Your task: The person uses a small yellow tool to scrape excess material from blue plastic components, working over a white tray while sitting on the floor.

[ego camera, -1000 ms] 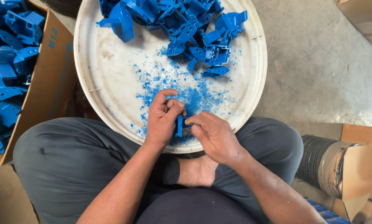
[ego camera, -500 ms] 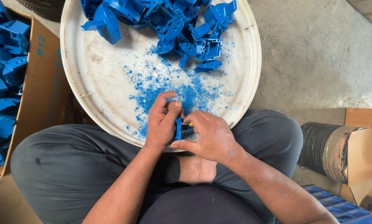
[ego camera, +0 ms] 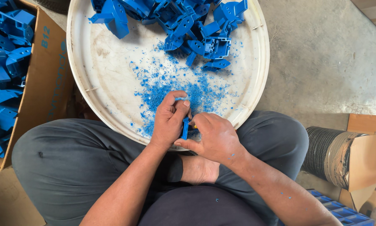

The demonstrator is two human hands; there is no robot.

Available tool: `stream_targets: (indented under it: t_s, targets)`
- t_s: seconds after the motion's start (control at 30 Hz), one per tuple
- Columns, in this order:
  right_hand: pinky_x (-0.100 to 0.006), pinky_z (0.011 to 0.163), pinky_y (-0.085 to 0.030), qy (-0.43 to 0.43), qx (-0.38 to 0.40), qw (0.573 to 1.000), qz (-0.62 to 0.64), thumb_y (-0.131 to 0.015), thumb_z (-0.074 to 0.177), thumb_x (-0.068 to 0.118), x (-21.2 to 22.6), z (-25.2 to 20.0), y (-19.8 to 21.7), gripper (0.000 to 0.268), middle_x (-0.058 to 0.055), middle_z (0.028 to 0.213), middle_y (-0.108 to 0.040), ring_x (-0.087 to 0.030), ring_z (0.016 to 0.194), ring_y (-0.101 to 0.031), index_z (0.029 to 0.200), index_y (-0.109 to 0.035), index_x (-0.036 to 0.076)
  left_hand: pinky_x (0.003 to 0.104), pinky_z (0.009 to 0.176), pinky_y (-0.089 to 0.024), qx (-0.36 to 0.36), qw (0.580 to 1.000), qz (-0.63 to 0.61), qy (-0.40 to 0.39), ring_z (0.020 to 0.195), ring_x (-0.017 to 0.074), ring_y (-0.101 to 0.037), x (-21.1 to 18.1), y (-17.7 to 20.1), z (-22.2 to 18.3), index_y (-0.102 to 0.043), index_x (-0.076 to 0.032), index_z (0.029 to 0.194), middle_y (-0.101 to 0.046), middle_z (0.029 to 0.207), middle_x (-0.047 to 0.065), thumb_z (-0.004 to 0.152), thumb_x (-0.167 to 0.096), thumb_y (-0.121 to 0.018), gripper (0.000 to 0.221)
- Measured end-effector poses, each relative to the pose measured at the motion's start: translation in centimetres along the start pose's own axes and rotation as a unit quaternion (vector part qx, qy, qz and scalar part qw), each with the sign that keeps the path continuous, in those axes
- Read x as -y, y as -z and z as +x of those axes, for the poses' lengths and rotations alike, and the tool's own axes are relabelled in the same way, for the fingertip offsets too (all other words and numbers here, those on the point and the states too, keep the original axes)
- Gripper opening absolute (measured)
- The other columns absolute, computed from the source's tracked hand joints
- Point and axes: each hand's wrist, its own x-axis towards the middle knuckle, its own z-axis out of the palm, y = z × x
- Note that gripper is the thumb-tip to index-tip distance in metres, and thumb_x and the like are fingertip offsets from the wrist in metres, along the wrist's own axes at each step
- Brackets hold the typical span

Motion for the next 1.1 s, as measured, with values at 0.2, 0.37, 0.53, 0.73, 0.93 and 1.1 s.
stream_targets:
  t_s: [0.2, 0.37, 0.53, 0.73, 0.93, 1.1]
  targets:
    - [-0.045, 0.062, -0.051, 0.007, -0.016, 0.999, -0.035, -0.077, 0.080, 0.060, -0.16, -0.29, -0.58, 0.059, -0.011, 0.074, -0.060, -0.032, 0.071, -0.064, 0.090, -0.063, 0.003, 0.026, 0.064, -0.048, 0.003, 1.000, -0.018, -0.004, 0.068, 0.0078, -0.056, 0.22, 0.02, 0.09, -0.058, -0.003, 0.122, -0.057, 0.071, 0.000, 0.104, -0.009, -0.060, 0.019]
    - [-0.045, 0.062, -0.051, 0.011, -0.016, 0.999, -0.029, -0.076, 0.084, 0.058, -0.14, -0.45, -0.89, 0.053, -0.009, 0.073, -0.060, -0.031, 0.072, -0.064, 0.085, -0.062, 0.006, 0.026, 0.063, -0.049, -0.004, 0.999, -0.039, 0.016, 0.067, 0.0083, -0.057, 0.12, -0.10, 0.09, -0.057, -0.003, 0.121, -0.058, 0.070, 0.001, 0.103, -0.009, -0.059, 0.018]
    - [-0.044, 0.063, -0.051, 0.003, -0.018, 1.000, -0.015, -0.077, 0.083, 0.057, -0.05, -0.29, -0.49, 0.055, -0.010, 0.075, -0.060, -0.032, 0.073, -0.064, 0.085, -0.061, 0.005, 0.026, 0.060, -0.047, -0.004, 0.997, -0.066, 0.037, 0.066, 0.0080, -0.055, 0.03, -0.24, 0.24, -0.057, -0.003, 0.121, -0.056, 0.069, 0.001, 0.104, -0.009, -0.058, 0.018]
    - [-0.044, 0.062, -0.051, 0.018, -0.033, 0.999, -0.017, -0.078, 0.082, 0.056, 0.07, -0.01, -0.21, 0.059, -0.013, 0.077, -0.060, -0.032, 0.071, -0.063, 0.094, -0.063, 0.001, 0.025, 0.062, -0.047, -0.003, 0.997, -0.070, 0.039, 0.068, 0.0074, -0.055, 0.16, -0.34, 0.22, -0.057, -0.003, 0.122, -0.057, 0.072, 0.001, 0.104, -0.008, -0.058, 0.018]
    - [-0.044, 0.061, -0.051, 0.014, -0.025, 0.999, -0.024, -0.075, 0.085, 0.057, 0.09, -0.04, -0.46, 0.055, -0.011, 0.075, -0.060, -0.031, 0.071, -0.063, 0.089, -0.063, 0.003, 0.026, 0.058, -0.046, -0.012, 0.996, -0.060, 0.068, 0.062, 0.0074, -0.054, -0.30, -0.40, 0.22, -0.058, -0.002, 0.120, -0.058, 0.068, 0.002, 0.102, -0.009, -0.057, 0.019]
    - [-0.044, 0.060, -0.050, 0.008, -0.020, 1.000, -0.010, -0.073, 0.086, 0.057, -0.07, -0.26, -0.71, 0.053, -0.009, 0.072, -0.061, -0.030, 0.069, -0.064, 0.083, -0.062, 0.006, 0.026, 0.057, -0.046, -0.015, 0.995, -0.065, 0.069, 0.062, 0.0076, -0.054, -0.19, -0.43, 0.18, -0.058, -0.003, 0.119, -0.057, 0.068, 0.002, 0.102, -0.010, -0.058, 0.018]
